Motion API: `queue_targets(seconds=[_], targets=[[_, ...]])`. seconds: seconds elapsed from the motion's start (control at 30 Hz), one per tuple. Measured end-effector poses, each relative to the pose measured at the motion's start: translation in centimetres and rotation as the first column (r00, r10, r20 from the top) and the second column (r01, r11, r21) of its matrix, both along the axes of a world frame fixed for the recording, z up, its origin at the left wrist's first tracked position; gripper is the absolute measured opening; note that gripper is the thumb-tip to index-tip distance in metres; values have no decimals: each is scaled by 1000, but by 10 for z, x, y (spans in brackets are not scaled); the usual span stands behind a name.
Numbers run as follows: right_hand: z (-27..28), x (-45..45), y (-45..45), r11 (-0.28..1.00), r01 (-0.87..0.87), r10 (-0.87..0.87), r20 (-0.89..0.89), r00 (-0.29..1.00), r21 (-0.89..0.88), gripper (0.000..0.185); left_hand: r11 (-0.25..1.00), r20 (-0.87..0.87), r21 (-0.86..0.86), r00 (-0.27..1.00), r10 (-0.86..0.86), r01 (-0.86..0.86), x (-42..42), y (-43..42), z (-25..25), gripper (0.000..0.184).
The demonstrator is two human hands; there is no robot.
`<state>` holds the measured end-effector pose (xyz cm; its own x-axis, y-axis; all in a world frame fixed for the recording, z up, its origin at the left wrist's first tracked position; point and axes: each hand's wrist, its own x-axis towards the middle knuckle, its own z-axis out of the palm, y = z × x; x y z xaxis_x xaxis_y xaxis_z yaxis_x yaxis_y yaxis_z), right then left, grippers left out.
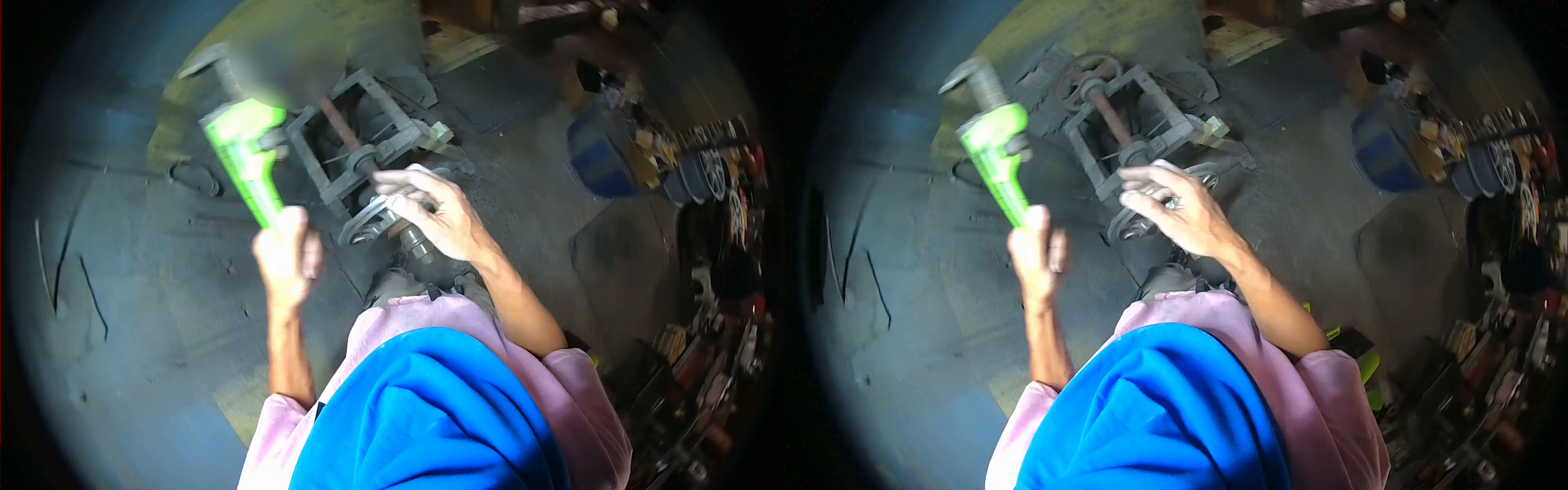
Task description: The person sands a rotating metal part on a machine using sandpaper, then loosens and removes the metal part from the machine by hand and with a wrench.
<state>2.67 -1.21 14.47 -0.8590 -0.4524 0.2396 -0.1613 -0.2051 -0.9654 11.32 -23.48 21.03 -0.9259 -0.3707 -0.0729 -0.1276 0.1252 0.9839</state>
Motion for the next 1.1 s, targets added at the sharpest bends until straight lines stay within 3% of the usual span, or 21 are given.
queue_targets(seconds=[0.07, 0.1, 0.17, 0.23, 0.27, 0.3, 0.37, 0.4, 0.47, 0.5, 0.57, 0.63, 0.7, 0.77, 0.8, 0.93, 1.03, 1.1], targets=[[11, -2, -17, 985, 29, -15, 84, 996, -172, 44, 963, 38, -7, 962, -270, 270, -23, 31, -25, 49], [5, -7, -18, 999, 51, -48, 201, 978, -13, 46, 909, 20, 100, 913, -408, 404, -32, 42, -34, 45], [5, -8, -28, 969, 59, 44, 407, 912, -238, 49, 781, 61, 113, 780, -622, 614, -47, 46, -69, 39], [-4, 2, -29, 944, 281, -112, 637, 763, -170, 45, 546, 101, 122, 537, -838, 829, -74, 37, -63, 38], [-23, 8, -34, 905, 387, -205, 621, 757, -173, 41, 406, 217, 65, 384, -897, 912, -94, 22, -66, 34], [-47, 17, -39, 857, 483, -292, 605, 741, -178, 38, 98, 276, -341, 200, -940, 935, -119, -2, -73, 29], [-102, 44, -47, 671, 740, -481, 731, 485, -49, 33, 192, 273, -178, 236, -933, 965, -141, -30, -82, 28], [-112, 59, -46, 628, 777, -501, 741, 447, -43, 33, 297, 278, -103, 314, -908, 949, -152, -40, -99, 26], [-125, 94, -50, 629, 609, -717, 662, 216, 483, 29, 250, 302, -323, 350, -887, 913, -177, -51, -129, 34], [-151, 118, -57, 600, 632, -729, 661, 178, 491, 29, 263, 297, -390, 391, -871, 882, -184, -50, -152, 37], [-211, 167, -82, 500, 539, -845, 517, 135, 678, 25, 202, 272, -467, 357, -894, 861, -183, -46, -191, 46], [-216, 193, -109, 469, 491, -872, 472, 126, 734, 26, 232, 313, -399, 369, -875, 887, -169, -41, -220, 44], [-214, 206, -133, 441, 443, -892, 436, 119, 780, 27, 342, 208, -390, 444, -872, 855, -144, -31, -220, 39], [-200, 199, -154, 347, 505, -936, 324, 135, 790, 28, 361, 157, -430, 462, -873, 827, -143, -32, -232, 38], [-219, 201, -167, 217, 547, -975, 148, 167, 808, 28, 329, 208, -429, 446, -870, 842, -145, -33, -234, 37], [-222, 176, -193, 157, 527, -984, 85, 158, 835, 26, 299, 261, -422, 430, -864, 856, -147, -32, -230, 38], [-240, 159, -223, 239, 497, -965, 263, 23, 834, 32, 306, 188, -464, 430, -883, 831, -152, -30, -239, 40], [-259, 153, -247, 151, 502, -981, 192, -31, 851, 36, 236, 264, -478, 394, -880, 846, -160, -23, -239, 40]])
